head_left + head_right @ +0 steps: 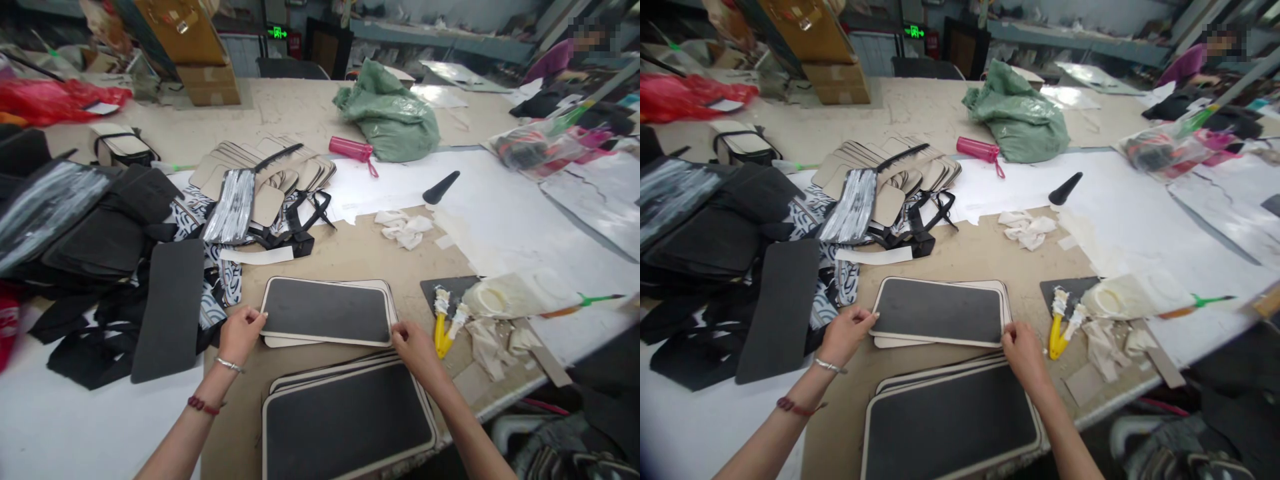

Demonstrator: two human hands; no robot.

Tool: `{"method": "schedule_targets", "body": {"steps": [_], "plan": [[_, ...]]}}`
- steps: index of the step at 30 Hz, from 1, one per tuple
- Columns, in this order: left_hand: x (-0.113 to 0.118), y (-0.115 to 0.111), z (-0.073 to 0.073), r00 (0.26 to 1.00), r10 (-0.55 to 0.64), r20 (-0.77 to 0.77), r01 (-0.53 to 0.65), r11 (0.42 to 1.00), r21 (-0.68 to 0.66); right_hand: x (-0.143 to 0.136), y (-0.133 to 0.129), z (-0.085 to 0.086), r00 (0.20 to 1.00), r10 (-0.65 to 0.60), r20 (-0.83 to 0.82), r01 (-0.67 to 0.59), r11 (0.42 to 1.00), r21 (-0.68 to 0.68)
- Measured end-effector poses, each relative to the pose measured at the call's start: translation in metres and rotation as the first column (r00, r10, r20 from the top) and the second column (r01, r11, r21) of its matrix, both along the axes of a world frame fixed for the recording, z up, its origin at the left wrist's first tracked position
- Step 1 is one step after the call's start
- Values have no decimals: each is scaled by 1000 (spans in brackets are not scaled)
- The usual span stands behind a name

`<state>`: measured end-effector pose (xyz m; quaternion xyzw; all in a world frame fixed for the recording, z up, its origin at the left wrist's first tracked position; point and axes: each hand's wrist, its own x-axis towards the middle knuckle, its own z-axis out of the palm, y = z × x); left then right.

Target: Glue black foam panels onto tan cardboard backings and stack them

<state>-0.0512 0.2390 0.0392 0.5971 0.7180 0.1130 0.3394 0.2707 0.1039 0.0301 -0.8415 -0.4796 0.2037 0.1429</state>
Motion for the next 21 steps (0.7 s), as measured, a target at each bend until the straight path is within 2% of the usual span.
{"method": "schedule_targets", "body": {"steps": [12,21], "plan": [[1,0,2,1000,-1,6,1,1000,-7,-11,4,7,990,-105,-92,103,994,-16],[2,1,3,1000,14,-20,-14,1000,-8,-9,3,4,983,-92,-158,84,995,-53]]}}
